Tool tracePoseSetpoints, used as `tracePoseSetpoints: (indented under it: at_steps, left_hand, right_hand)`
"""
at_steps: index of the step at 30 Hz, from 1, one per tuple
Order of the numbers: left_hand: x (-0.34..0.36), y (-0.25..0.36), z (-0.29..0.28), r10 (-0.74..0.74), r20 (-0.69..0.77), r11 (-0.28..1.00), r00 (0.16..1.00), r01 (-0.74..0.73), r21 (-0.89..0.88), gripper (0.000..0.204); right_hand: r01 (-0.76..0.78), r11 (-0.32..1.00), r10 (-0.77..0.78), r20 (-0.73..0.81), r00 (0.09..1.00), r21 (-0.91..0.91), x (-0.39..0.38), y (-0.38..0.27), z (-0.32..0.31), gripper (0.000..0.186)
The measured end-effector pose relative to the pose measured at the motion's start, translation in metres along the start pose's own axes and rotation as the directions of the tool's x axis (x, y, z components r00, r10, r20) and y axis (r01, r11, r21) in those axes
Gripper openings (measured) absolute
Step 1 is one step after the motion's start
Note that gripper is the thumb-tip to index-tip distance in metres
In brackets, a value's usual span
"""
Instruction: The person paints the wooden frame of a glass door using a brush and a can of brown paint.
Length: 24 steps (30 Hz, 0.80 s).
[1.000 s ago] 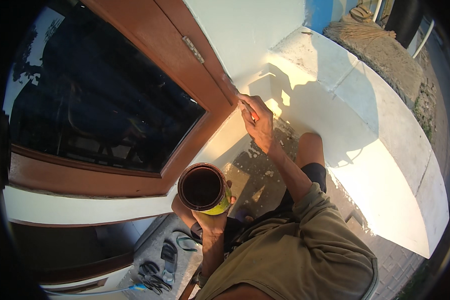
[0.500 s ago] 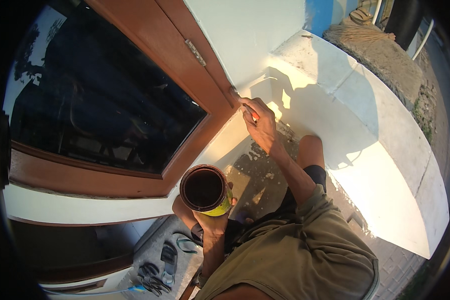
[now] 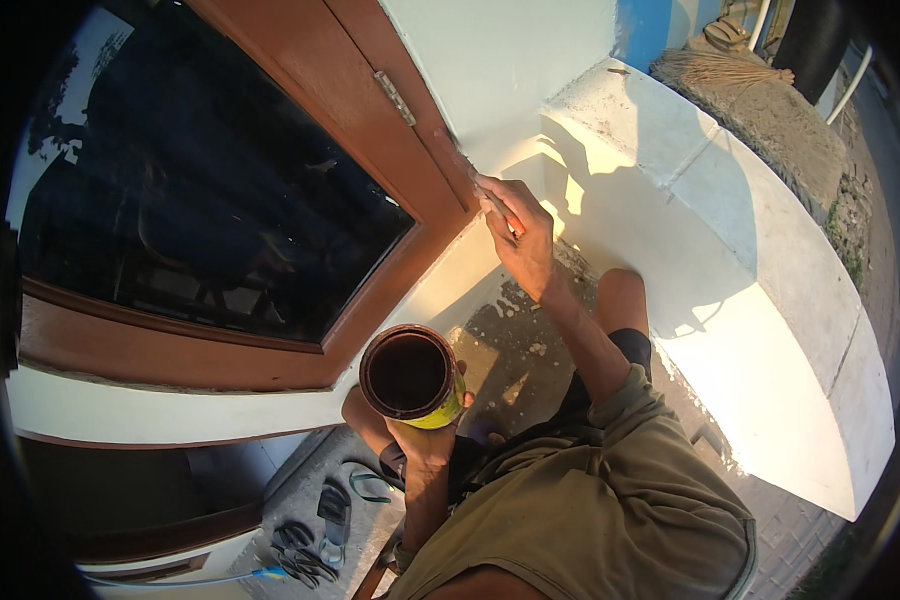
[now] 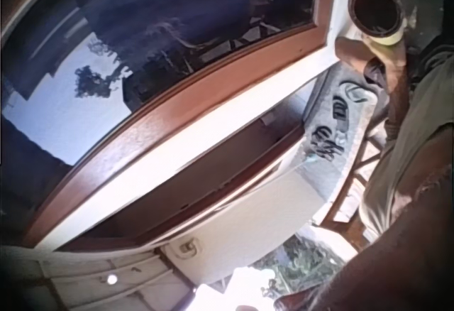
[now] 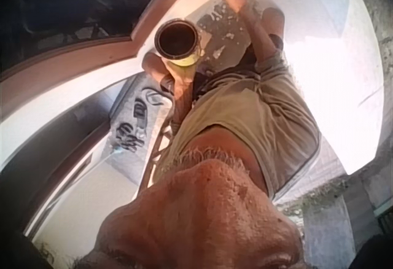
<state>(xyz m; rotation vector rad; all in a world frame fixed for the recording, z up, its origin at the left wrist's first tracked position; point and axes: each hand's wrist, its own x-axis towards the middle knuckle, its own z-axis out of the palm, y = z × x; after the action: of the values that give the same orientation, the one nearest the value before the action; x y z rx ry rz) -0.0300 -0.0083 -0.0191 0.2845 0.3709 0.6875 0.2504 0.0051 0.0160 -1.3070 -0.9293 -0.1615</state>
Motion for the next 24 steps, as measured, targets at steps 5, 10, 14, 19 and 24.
tracePoseSetpoints:
  at_steps: [5, 10, 14, 19, 24]
  left_hand:
    - [-0.001, 0.002, 0.000, -0.003, 0.016, 1.000, 1.000, 0.004, -0.013, 0.074]
    - [-0.001, 0.003, -0.003, 0.008, 0.003, 1.000, 1.000, -0.008, 0.012, 0.074]
    - [-0.001, 0.003, 0.000, 0.001, -0.008, 1.000, 1.000, -0.001, 0.007, 0.075]
    - [-0.002, 0.002, 0.001, -0.010, 0.010, 0.999, 1.000, 0.010, -0.031, 0.075]
    - [-0.002, 0.001, 0.003, -0.004, 0.022, 0.999, 1.000, 0.005, -0.045, 0.075]
  right_hand:
    - [-0.117, 0.993, 0.117, 0.016, 0.993, 0.034, -0.022, 0.037, 0.006, 0.040]
    - [-0.150, 0.983, 0.157, 0.064, 0.986, -0.102, -0.022, 0.040, 0.001, 0.036]
    - [-0.213, 0.973, 0.220, 0.073, 0.973, -0.092, -0.013, 0.032, -0.003, 0.034]
    - [-0.105, 0.992, 0.111, 0.087, 0.990, -0.075, 0.025, -0.008, 0.003, 0.034]
    - [-0.058, 0.995, 0.059, -0.005, 0.998, 0.087, 0.015, 0.002, 0.006, 0.034]
